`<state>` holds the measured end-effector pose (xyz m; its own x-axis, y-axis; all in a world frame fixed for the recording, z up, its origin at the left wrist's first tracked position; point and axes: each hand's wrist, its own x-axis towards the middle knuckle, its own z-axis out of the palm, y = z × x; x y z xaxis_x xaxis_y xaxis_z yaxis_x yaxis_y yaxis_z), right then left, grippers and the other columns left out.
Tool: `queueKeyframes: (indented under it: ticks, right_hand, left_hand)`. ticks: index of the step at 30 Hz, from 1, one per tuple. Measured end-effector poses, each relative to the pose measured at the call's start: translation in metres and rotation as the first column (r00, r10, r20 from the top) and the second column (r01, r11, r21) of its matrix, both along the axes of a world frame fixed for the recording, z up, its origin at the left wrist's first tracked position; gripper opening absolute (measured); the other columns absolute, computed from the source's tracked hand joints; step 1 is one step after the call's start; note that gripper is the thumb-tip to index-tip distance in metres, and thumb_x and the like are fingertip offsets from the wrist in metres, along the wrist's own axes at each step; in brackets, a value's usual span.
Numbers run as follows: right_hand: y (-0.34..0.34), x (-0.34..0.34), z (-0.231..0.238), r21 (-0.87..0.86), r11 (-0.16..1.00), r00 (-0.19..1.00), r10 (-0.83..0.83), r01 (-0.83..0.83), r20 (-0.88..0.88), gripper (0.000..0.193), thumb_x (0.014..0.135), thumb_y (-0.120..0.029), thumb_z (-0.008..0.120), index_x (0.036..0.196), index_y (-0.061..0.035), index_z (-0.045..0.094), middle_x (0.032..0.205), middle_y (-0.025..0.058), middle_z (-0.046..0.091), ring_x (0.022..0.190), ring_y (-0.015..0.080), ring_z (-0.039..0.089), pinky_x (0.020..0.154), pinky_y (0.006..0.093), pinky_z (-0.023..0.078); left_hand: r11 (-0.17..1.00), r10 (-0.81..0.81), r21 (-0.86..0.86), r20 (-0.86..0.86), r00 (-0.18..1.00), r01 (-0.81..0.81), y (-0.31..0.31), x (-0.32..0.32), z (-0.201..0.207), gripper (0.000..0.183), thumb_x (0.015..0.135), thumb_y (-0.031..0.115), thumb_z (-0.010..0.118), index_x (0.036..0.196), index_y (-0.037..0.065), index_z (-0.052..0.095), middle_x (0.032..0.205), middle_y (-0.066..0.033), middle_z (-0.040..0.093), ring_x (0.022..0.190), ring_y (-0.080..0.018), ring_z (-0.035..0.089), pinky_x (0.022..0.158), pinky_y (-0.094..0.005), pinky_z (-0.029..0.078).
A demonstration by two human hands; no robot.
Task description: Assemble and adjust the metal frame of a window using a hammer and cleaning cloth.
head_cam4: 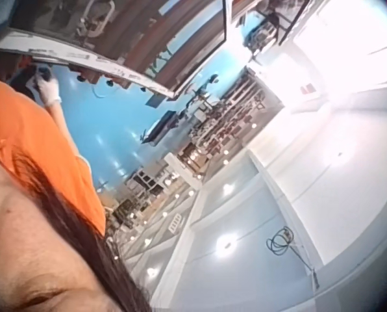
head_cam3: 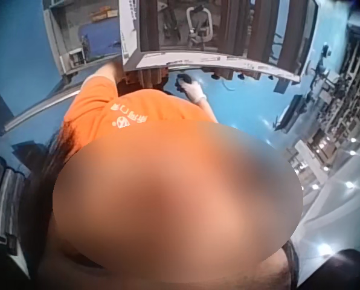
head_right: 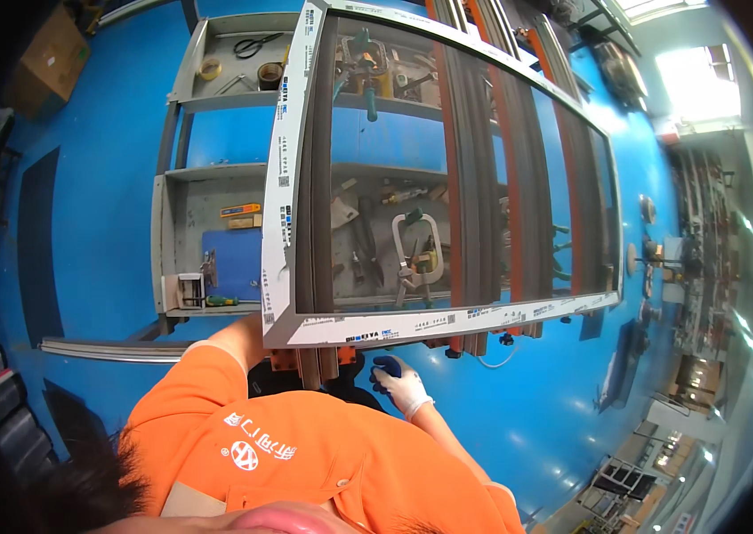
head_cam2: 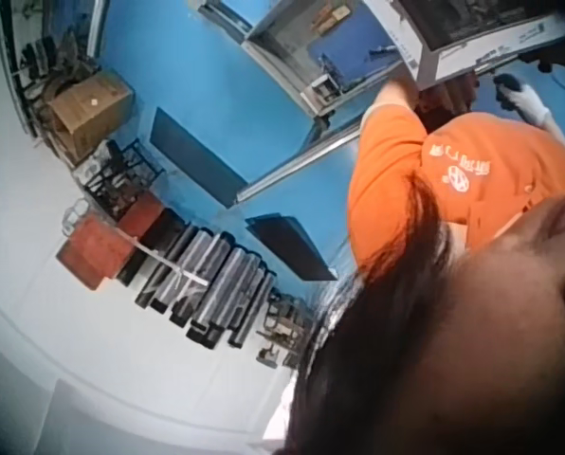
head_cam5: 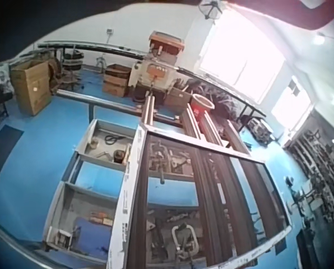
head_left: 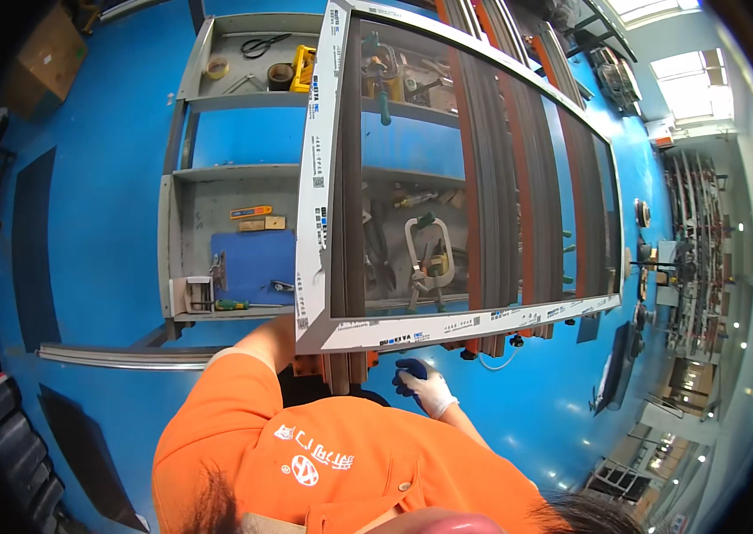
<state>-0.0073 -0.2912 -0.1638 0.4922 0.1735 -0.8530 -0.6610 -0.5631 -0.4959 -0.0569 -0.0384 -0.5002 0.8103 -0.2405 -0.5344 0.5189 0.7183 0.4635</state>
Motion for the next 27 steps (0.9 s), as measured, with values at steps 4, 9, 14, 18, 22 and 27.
queueKeyframes:
  ticks: [4, 9, 14, 18, 22, 27]
  right_hand:
    - [-0.009, -0.006, 0.003, -0.052, 0.998, 0.999, -0.032, 0.031, -0.012, 0.032, 0.091, -0.014, 0.062, 0.12, -0.0002, 0.06, 0.088, 0.0106, 0.068, 0.072, 0.0159, 0.062, 0.066, 0.0235, 0.051]
    - [-0.011, -0.006, 0.025, -0.094, 0.995, 0.998, -0.017, 0.012, -0.056, 0.034, 0.091, -0.016, 0.064, 0.121, -0.0012, 0.06, 0.093, 0.0114, 0.069, 0.077, 0.0161, 0.063, 0.069, 0.0239, 0.051]
    - [0.026, 0.031, 0.097, -0.297, 0.795, 0.849, 0.488, -0.528, -0.203, 0.037, 0.089, -0.017, 0.068, 0.123, -0.0033, 0.062, 0.104, 0.0093, 0.07, 0.091, 0.0176, 0.065, 0.079, 0.0252, 0.054]
    - [0.056, 0.061, 0.139, -0.088, 0.802, 0.805, 0.581, -0.591, -0.12, 0.036, 0.086, -0.01, 0.068, 0.121, -0.0022, 0.064, 0.103, 0.0089, 0.07, 0.088, 0.0178, 0.066, 0.078, 0.0242, 0.053]
    - [0.126, 0.095, 0.161, 0.226, 0.763, 0.792, 0.551, -0.606, 0.264, 0.039, 0.083, -0.002, 0.063, 0.122, -0.0008, 0.063, 0.103, 0.0087, 0.07, 0.072, 0.0098, 0.055, 0.063, 0.0193, 0.046]
    - [0.233, 0.121, 0.155, 0.265, 0.857, 0.81, 0.256, -0.443, 0.527, 0.047, 0.085, -0.005, 0.062, 0.131, -0.0024, 0.053, 0.104, 0.0095, 0.068, 0.076, 0.0118, 0.06, 0.069, 0.0218, 0.048]
  left_hand:
    - [0.979, -0.014, 0.203, -0.062, 0.998, 0.027, -0.061, 0.031, 0.048, 0.062, 0.093, 0.031, 0.057, 0.147, 0.007, 0.038, 0.129, -0.019, 0.057, 0.112, -0.0301, 0.054, 0.093, -0.0422, 0.045]
    - [0.863, -0.015, 0.496, -0.166, 0.986, 0.096, 0.021, 0.052, 0.08, 0.064, 0.091, 0.027, 0.059, 0.147, 0.005, 0.037, 0.12, -0.0198, 0.062, 0.098, -0.0301, 0.06, 0.083, -0.0404, 0.048]
    - [0.642, 0.057, 0.747, -0.272, 0.961, 0.173, 0.081, -0.024, 0.123, 0.065, 0.089, 0.023, 0.061, 0.146, 0.004, 0.037, 0.111, -0.0206, 0.066, 0.083, -0.0301, 0.065, 0.072, -0.0385, 0.052]
    - [0.481, 0.328, 0.876, -0.141, 0.934, -0.037, 0.117, -0.024, 0.251, 0.067, 0.086, 0.018, 0.065, 0.144, 0.003, 0.035, 0.09, -0.0158, 0.066, 0.063, -0.025, 0.061, 0.056, -0.0349, 0.049]
    - [0.366, 0.496, 0.794, 0.274, 0.824, -0.485, 0.121, -0.01, 0.335, 0.057, 0.092, 0.013, 0.061, 0.142, 0.006, 0.036, 0.086, -0.0093, 0.063, 0.06, -0.0139, 0.057, 0.052, -0.0263, 0.045]
    - [0.667, 0.354, 0.373, 0.602, 0.715, -0.645, 0.082, 0.04, 0.411, 0.054, 0.094, 0.008, 0.056, 0.143, 0.005, 0.035, 0.101, -0.0065, 0.063, 0.065, -0.0132, 0.056, 0.06, -0.027, 0.048]
